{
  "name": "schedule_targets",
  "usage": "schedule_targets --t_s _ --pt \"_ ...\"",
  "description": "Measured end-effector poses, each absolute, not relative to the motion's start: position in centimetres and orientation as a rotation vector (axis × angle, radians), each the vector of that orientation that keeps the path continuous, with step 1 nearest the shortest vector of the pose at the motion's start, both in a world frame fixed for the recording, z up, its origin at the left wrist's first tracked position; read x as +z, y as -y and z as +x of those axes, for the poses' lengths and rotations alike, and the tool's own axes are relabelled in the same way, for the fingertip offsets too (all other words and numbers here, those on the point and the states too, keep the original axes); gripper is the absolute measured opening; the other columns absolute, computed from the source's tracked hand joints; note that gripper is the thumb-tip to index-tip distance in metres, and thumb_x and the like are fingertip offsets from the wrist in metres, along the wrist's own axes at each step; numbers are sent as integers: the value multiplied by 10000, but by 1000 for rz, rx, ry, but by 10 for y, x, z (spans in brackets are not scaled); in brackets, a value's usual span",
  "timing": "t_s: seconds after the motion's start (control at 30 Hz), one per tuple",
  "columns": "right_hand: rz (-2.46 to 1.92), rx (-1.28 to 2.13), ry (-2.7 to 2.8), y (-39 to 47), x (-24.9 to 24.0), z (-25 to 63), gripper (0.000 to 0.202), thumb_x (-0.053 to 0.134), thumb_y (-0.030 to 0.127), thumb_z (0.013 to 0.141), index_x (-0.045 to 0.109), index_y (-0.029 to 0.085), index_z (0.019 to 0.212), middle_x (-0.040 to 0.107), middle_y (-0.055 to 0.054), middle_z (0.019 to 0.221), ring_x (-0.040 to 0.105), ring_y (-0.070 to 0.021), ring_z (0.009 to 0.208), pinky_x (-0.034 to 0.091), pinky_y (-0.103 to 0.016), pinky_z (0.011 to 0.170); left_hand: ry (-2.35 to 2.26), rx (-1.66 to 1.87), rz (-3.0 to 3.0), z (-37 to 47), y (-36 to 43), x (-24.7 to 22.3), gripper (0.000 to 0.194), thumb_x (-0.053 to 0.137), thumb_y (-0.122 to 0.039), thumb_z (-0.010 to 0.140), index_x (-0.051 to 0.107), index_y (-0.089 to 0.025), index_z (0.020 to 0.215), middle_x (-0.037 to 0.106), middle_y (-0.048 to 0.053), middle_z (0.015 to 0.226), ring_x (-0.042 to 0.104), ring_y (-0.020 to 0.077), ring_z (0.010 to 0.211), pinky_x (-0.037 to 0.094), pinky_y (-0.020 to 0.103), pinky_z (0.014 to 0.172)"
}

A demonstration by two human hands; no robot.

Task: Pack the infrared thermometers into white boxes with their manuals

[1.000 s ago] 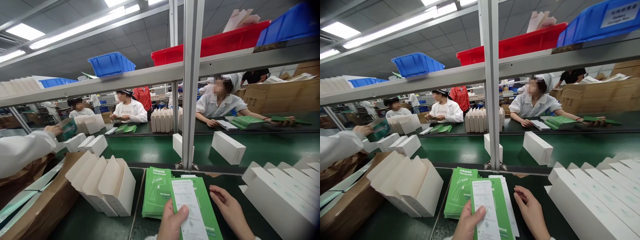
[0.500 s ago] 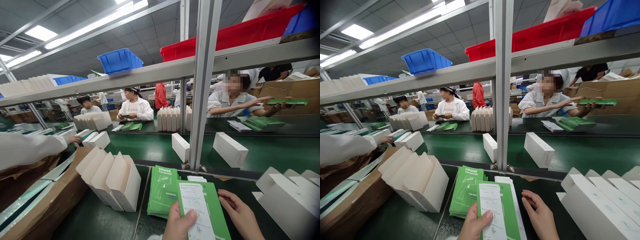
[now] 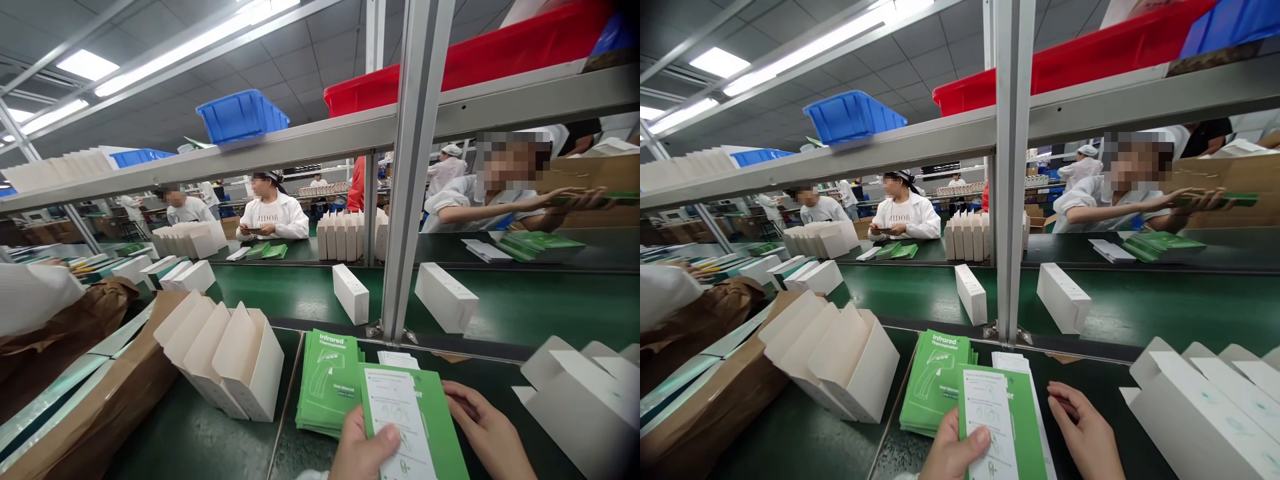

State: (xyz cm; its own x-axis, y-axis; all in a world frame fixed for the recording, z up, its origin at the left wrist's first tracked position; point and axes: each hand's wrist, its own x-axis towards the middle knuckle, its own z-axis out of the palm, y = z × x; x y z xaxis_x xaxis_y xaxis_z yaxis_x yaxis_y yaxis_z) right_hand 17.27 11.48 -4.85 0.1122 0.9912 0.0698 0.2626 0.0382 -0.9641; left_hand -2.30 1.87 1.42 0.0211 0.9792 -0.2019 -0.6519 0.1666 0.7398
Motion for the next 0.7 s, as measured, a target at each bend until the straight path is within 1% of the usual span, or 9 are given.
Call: schedule_targets --t_s 0.13,0.27,0.33,0.47,0.63,0.7 --pt "-1388 943 1366 -116 -51 173 394 584 495 601 608 187 846 632 -100 1020 616 -248 865 511 -332 781 -809 1337 535 -22 -19 14 435 761 -281 552 582 -126 917 700 133 879 644 289 814 440 417 743" --pt "-1363 928 1376 -116 -52 171 364 577 474 632 611 187 853 633 -95 1003 609 -246 875 507 -335 785 -760 1344 512 -20 -19 18 403 765 -281 543 601 -140 883 711 116 833 656 277 751 447 419 729" --pt "-1352 916 1375 -115 -52 170 340 576 460 644 614 188 844 631 -92 995 606 -244 877 506 -334 781 -751 1332 499 -19 -18 21 395 768 -283 538 611 -142 871 712 113 812 657 270 757 443 420 754" --pt "-1315 893 1378 -115 -51 168 298 558 425 677 615 176 831 616 -95 984 603 -226 854 497 -335 789 -810 1295 460 -19 -18 25 399 783 -298 508 628 -141 841 712 113 792 646 275 832 428 415 812" --pt "-1272 870 1406 -112 -42 164 238 519 359 721 596 160 825 600 -101 960 596 -212 838 487 -339 781 -890 1301 410 -17 -20 28 449 804 -310 449 613 -132 814 711 112 711 642 310 841 443 426 800" --pt "-1257 834 1412 -110 -36 161 201 495 319 734 586 156 808 596 -106 940 593 -211 828 484 -341 768 -922 1294 397 -16 -21 29 532 810 -310 429 590 -124 876 710 114 687 647 319 817 455 425 782"
